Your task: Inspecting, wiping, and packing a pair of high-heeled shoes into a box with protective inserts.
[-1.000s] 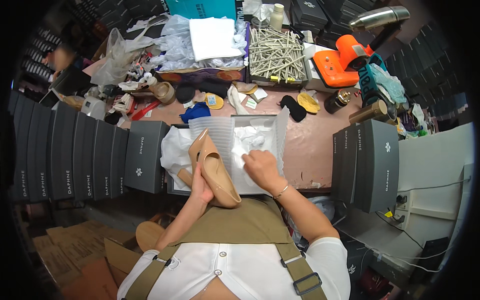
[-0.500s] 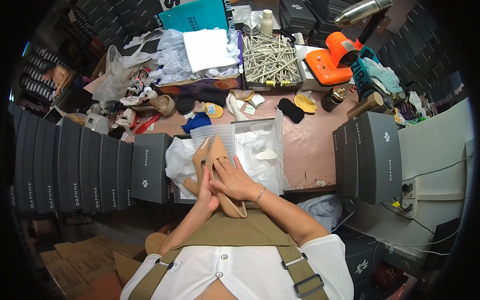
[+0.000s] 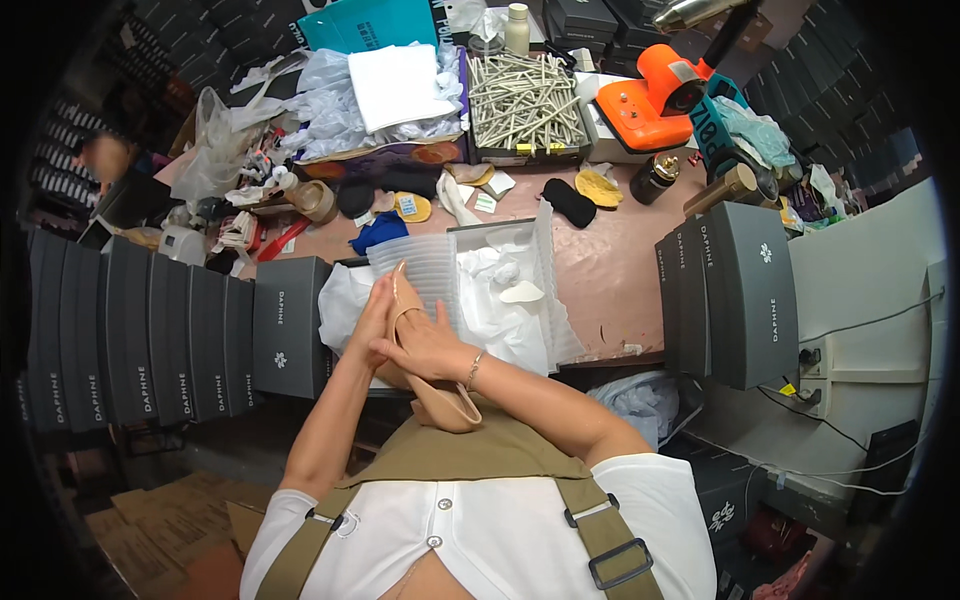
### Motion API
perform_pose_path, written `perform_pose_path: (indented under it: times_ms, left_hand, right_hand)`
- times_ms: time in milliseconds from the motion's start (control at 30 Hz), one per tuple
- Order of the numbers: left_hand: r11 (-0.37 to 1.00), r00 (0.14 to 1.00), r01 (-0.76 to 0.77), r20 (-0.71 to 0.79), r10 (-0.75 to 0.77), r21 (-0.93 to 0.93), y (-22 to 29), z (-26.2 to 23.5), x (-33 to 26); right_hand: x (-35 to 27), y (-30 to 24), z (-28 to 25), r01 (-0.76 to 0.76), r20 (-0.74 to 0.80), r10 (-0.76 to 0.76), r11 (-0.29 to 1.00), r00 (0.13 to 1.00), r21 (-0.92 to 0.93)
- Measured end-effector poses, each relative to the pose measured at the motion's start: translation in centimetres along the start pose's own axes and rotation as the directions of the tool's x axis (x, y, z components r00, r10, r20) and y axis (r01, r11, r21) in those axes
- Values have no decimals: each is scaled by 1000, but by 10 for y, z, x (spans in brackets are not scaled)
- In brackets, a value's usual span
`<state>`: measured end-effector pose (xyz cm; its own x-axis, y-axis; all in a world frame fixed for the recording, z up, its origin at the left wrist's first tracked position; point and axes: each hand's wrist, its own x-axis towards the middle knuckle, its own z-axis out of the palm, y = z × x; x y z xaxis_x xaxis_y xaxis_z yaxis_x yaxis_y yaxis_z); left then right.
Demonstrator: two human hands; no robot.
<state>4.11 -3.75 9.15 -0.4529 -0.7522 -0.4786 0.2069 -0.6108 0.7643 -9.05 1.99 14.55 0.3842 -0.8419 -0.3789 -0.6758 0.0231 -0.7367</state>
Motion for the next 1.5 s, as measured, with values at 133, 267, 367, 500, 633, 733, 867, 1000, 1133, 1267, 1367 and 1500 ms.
perform_pose_path:
  times_ms: [133, 267, 367, 500, 633, 733, 867, 1000, 1133, 1267, 1367, 1500]
  left_hand:
    - [996, 987, -37, -154, 49, 85, -41, -30, 25]
    - [995, 982, -79, -164, 90, 67, -24, -11, -8]
    - [999, 999, -36, -41, 36, 7, -3, -9, -14]
    - [1000, 1000, 10, 10, -10, -16, 27, 9, -15]
    - [996, 999, -24, 45, 28, -80, 37, 22, -13]
    - [999, 994, -14, 105, 18, -37, 23, 21, 1]
    - [999, 999, 44, 9, -44, -21, 12, 18, 10]
    - [997, 996, 67, 68, -65, -30, 18, 28, -13]
    - [997, 991, 71, 111, -69, -17, 22, 28, -16]
    - [999, 990, 42, 138, -42, 3, 21, 26, -14]
    - [998, 994, -18, 105, 12, 55, 34, 31, -18]
    - [952, 954, -294, 83, 288, 83, 58, 41, -22]
  right_hand:
    - [13, 14, 31, 85, -246, -54, 989, 968, 117]
    - [6, 23, 6, 252, 145, -246, 967, 958, -28]
    - [-29, 30, 17, 513, -202, -475, 824, 857, 241]
    - [-74, 14, -40, 164, 116, -240, 876, 964, 454]
    - [-88, 12, -45, 288, -141, -260, 923, 955, 254]
    - [-62, 18, -13, 343, -213, -339, 939, 916, -21]
    - [-14, 11, -21, 176, 53, -170, 972, 984, -152]
    - [-46, 8, -8, 409, -64, -422, 900, 904, -147]
    - [-76, 6, -10, 448, 1, -448, 894, 894, 2]
    - [-101, -2, -14, 329, -9, -330, 939, 944, 97]
    - [-111, 0, -18, 261, -79, -251, 949, 965, 174]
    - [-119, -8, -48, 184, -250, -11, 707, 968, 682]
